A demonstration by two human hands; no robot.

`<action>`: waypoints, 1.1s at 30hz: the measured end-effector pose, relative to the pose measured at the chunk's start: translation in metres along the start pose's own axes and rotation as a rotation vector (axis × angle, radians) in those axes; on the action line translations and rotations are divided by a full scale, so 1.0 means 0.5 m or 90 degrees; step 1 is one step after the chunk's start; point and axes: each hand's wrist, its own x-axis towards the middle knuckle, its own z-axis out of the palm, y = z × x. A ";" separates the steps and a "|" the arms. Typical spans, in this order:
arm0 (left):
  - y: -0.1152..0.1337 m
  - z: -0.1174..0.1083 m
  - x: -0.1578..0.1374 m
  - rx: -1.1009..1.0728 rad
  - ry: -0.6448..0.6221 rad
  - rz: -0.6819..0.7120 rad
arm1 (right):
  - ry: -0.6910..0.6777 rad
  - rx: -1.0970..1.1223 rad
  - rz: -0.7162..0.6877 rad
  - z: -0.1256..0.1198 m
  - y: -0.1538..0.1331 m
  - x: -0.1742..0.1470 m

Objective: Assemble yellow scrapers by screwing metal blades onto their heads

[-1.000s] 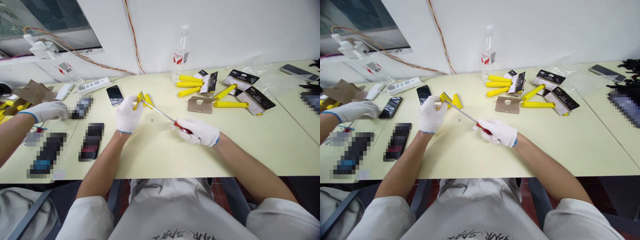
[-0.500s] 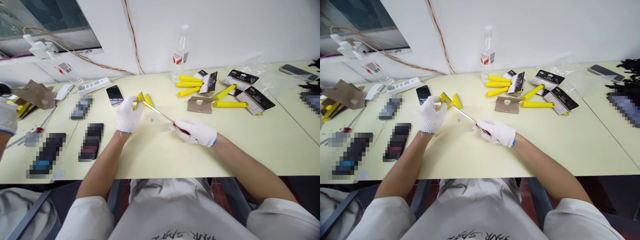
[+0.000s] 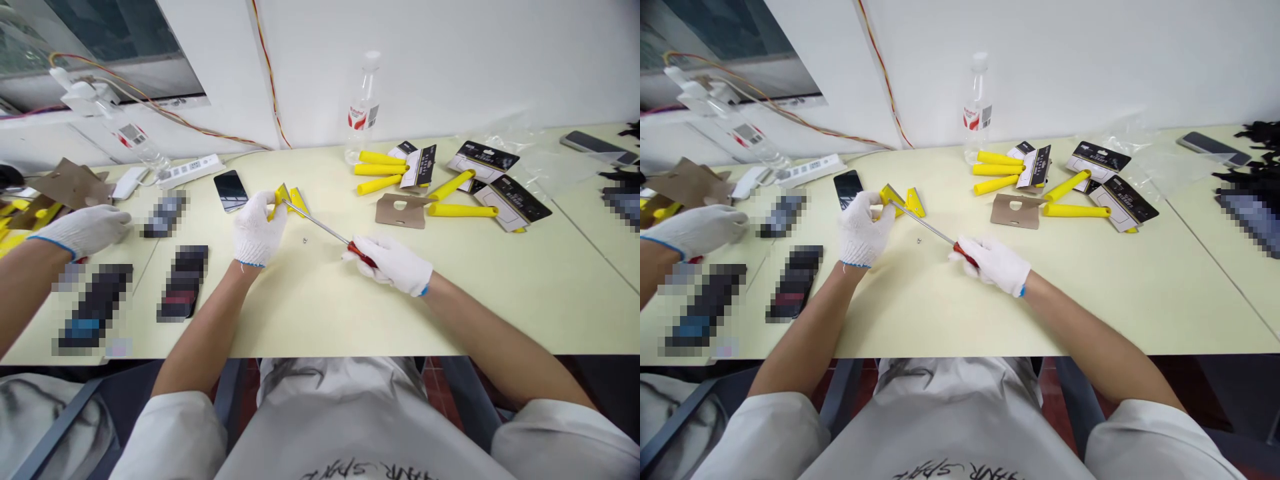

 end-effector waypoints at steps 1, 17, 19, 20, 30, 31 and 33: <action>0.001 0.000 0.000 0.003 -0.002 0.000 | -0.069 0.060 0.043 -0.004 -0.001 0.000; -0.011 0.000 0.006 0.011 -0.035 0.037 | -0.130 0.051 0.044 -0.001 -0.006 -0.002; -0.011 0.001 0.005 0.015 -0.026 0.039 | -0.083 0.039 0.048 -0.002 -0.002 0.001; -0.010 0.002 0.004 0.017 -0.018 0.038 | -0.004 -0.010 0.012 -0.001 0.003 0.004; -0.001 0.000 0.001 0.006 -0.007 0.027 | 0.032 -0.028 -0.051 0.007 0.006 0.001; -0.001 -0.001 0.001 0.010 -0.009 0.030 | -0.055 0.050 0.000 0.003 0.002 -0.002; -0.002 -0.002 0.003 0.018 -0.010 0.035 | -0.137 0.116 0.066 -0.003 -0.001 -0.004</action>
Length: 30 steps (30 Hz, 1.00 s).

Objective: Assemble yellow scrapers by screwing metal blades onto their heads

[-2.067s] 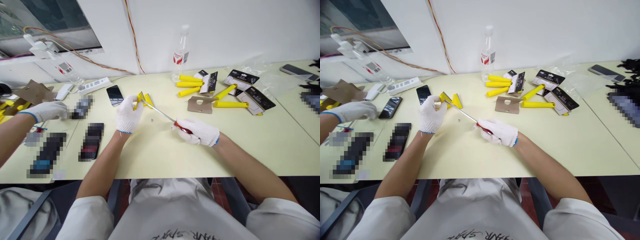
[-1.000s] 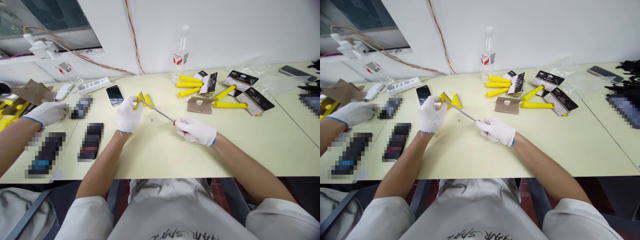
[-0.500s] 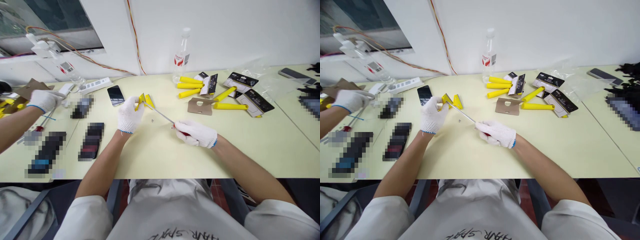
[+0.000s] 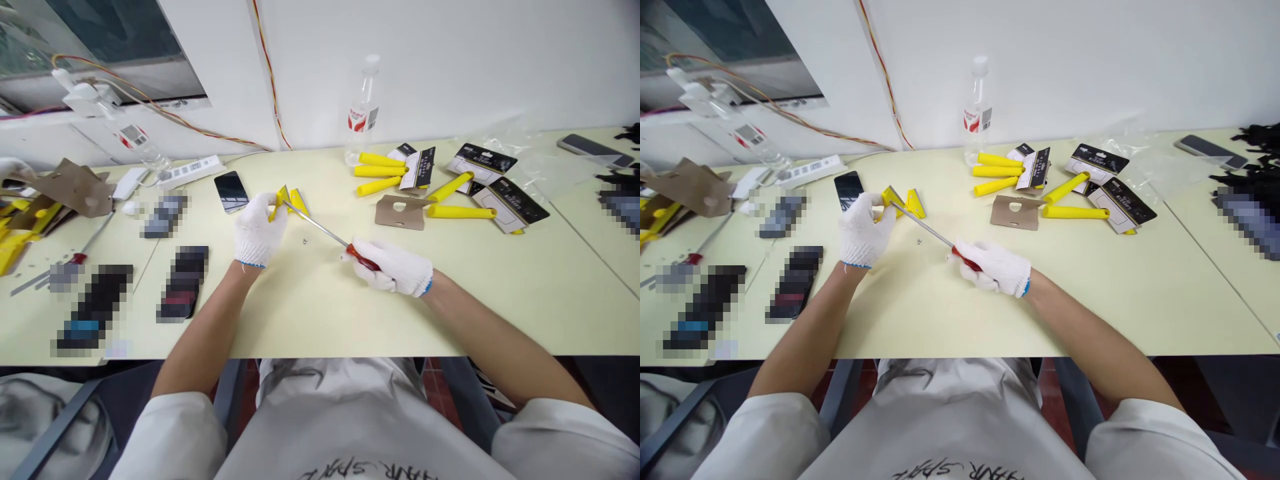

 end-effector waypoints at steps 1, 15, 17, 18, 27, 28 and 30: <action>0.000 -0.001 0.001 0.002 -0.002 0.003 | 0.028 -0.018 0.000 -0.001 0.001 0.001; 0.000 -0.005 0.002 -0.003 -0.031 -0.008 | 0.034 -0.059 -0.021 0.007 -0.004 0.001; 0.001 -0.006 0.002 0.003 -0.031 -0.007 | 0.122 -0.083 -0.043 0.006 0.000 0.004; 0.002 -0.006 0.001 0.006 -0.030 -0.008 | 0.212 -0.136 -0.083 0.007 0.004 0.008; 0.007 -0.010 0.001 -0.015 -0.030 -0.012 | 0.246 -0.214 -0.124 0.011 -0.001 0.002; 0.007 -0.010 0.001 -0.010 -0.030 -0.011 | 0.172 -0.141 -0.083 0.009 -0.006 -0.001; 0.006 -0.009 0.000 0.001 -0.029 -0.013 | 0.084 -0.046 -0.024 0.004 -0.009 -0.004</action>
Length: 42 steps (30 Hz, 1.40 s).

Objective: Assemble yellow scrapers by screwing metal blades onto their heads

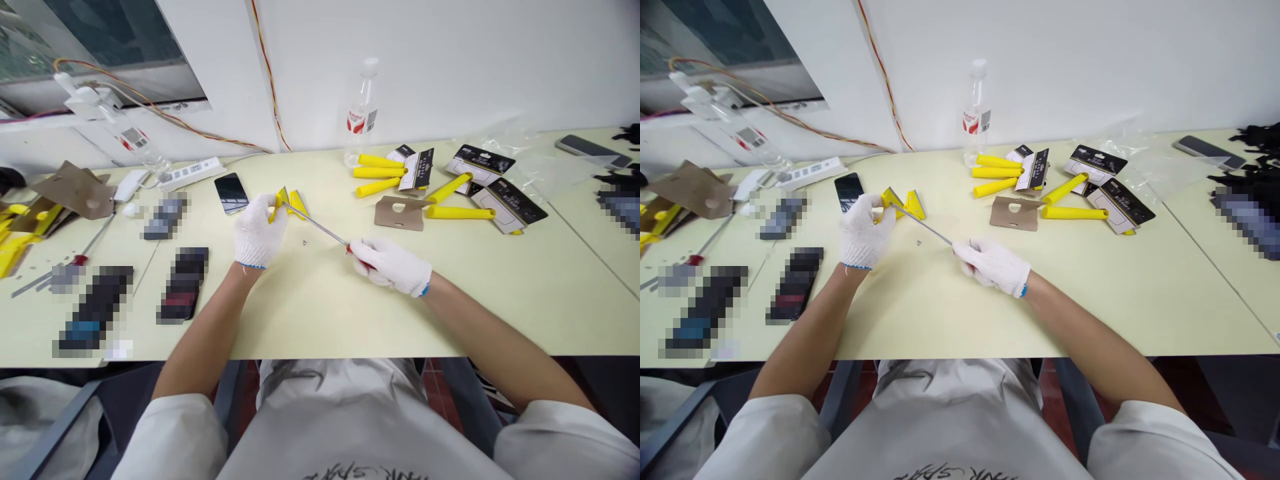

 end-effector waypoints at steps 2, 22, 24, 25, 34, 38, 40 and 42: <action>-0.002 0.002 0.000 0.003 -0.004 -0.001 | 0.052 -0.016 -0.007 -0.001 0.006 0.005; -0.023 0.012 0.000 -0.024 0.009 -0.013 | 0.320 -0.291 -0.181 0.007 0.032 0.025; -0.024 0.012 -0.001 -0.025 0.018 -0.014 | 0.296 -0.302 -0.182 0.008 0.030 0.022; -0.025 0.013 0.000 -0.026 0.018 -0.017 | 0.257 -0.275 -0.162 0.007 0.025 0.019; -0.023 0.012 0.001 -0.046 -0.009 -0.038 | 0.108 -0.042 -0.019 -0.009 0.020 0.017; -0.019 0.010 0.002 -0.037 -0.014 -0.038 | 0.322 -0.275 -0.176 0.009 0.029 0.022; -0.014 0.007 0.002 -0.037 -0.019 -0.051 | 0.297 -0.293 -0.178 0.013 0.023 0.018; -0.007 0.003 0.001 -0.035 -0.033 -0.070 | 0.203 -0.209 -0.124 0.011 0.014 0.012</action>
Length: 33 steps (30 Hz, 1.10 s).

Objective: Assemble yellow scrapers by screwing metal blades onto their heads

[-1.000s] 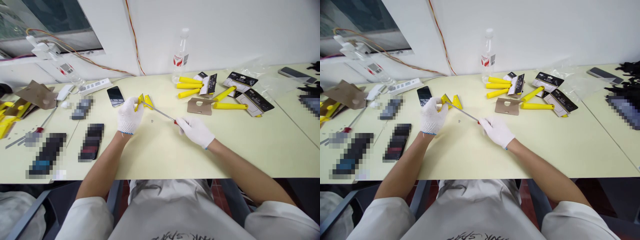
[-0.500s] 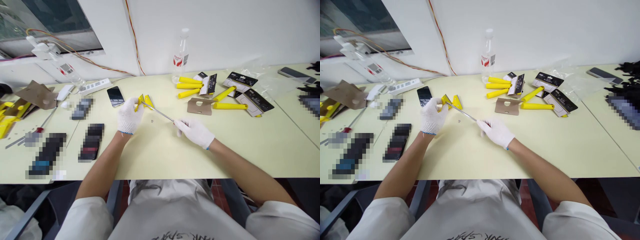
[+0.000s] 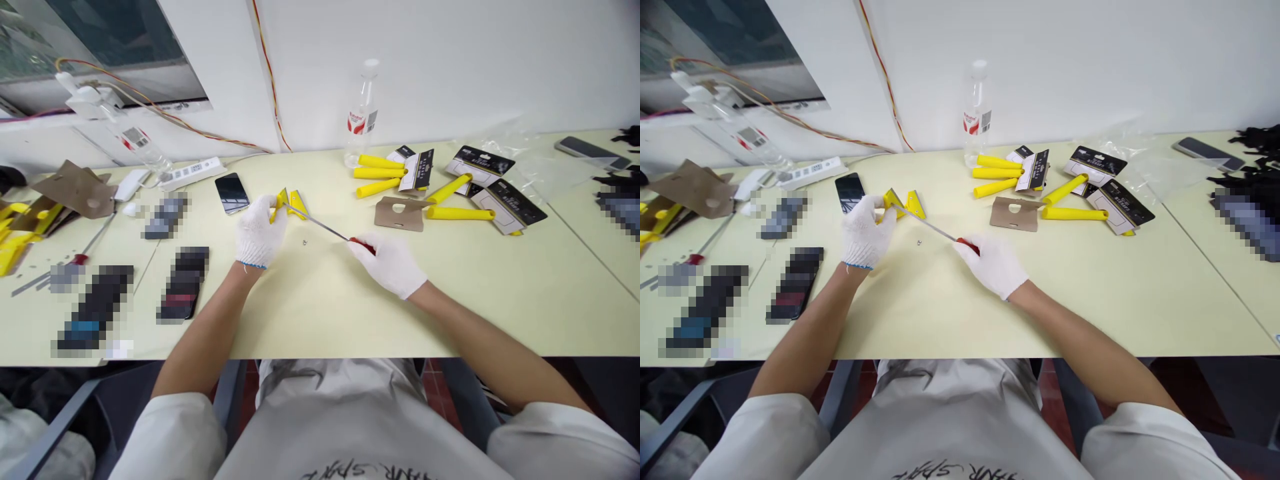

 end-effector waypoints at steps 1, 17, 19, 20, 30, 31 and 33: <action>0.005 -0.002 -0.002 0.000 -0.010 -0.008 | -0.072 0.069 0.043 -0.005 -0.003 -0.001; 0.065 -0.028 -0.014 0.001 -0.076 -0.071 | -0.016 -0.030 -0.045 0.002 0.012 0.005; 0.063 -0.026 -0.015 0.006 -0.070 -0.062 | -0.135 0.113 0.052 -0.009 0.012 0.008; 0.061 -0.024 -0.015 0.011 -0.068 -0.058 | -0.188 0.180 0.103 -0.013 0.012 0.010; 0.054 -0.023 -0.013 0.004 -0.037 -0.047 | 0.131 -0.186 -0.087 0.011 0.030 0.008; 0.055 -0.023 -0.013 -0.005 -0.037 -0.048 | 0.141 -0.233 -0.100 0.015 0.029 0.005; 0.057 -0.023 -0.013 -0.019 -0.036 -0.053 | 0.147 -0.302 -0.114 0.019 0.026 0.001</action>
